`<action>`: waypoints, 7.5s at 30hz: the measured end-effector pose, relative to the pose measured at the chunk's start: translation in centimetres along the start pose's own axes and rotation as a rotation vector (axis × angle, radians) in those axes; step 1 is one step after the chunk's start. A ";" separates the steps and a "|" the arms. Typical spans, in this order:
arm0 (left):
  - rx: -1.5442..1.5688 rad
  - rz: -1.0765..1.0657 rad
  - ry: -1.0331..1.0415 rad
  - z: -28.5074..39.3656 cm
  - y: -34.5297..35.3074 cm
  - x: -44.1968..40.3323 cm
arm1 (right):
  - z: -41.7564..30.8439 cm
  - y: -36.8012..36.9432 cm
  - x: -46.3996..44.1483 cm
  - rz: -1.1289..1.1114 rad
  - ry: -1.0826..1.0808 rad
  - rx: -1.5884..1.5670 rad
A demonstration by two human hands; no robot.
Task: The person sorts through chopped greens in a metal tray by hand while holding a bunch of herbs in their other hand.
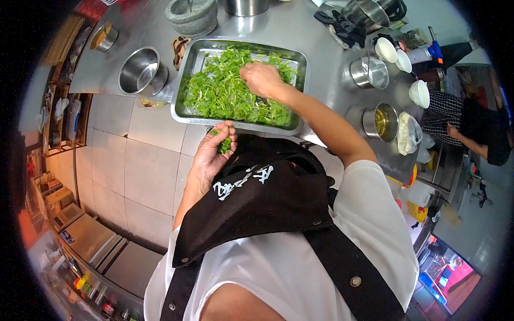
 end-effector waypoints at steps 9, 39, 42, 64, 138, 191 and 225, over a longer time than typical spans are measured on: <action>0.019 0.035 0.009 0.0 -0.7 0.2 | 2.3 -0.4 1.1 -0.232 0.470 -1.011; 0.075 0.022 0.081 0.0 -2.1 -0.1 | 7.2 -2.1 4.2 -0.059 0.588 -1.043; 0.094 0.032 0.080 0.1 -2.3 0.0 | 5.5 -2.7 3.4 -0.080 0.572 -1.230; 0.132 0.046 0.092 0.5 -3.5 0.8 | 3.0 -2.7 3.6 -0.236 0.580 -1.151; 0.135 0.059 0.081 0.4 -4.0 0.8 | 4.8 -3.5 7.0 -0.285 0.628 -0.841; 0.159 0.058 0.070 0.3 -4.1 1.0 | 3.0 -3.0 5.7 -0.549 0.233 -1.022; 0.164 0.083 0.084 0.1 -4.5 0.7 | 1.8 -2.4 3.9 -0.254 0.386 -1.124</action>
Point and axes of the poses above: each hand's wrist, its own x-axis away from the middle knuckle, its own y-axis out of the palm, z = x × y, the point moved 3 cm from there along -x, towards the middle knuckle, and after that the axes turned 1 degree about z, right-handed, at the moved point
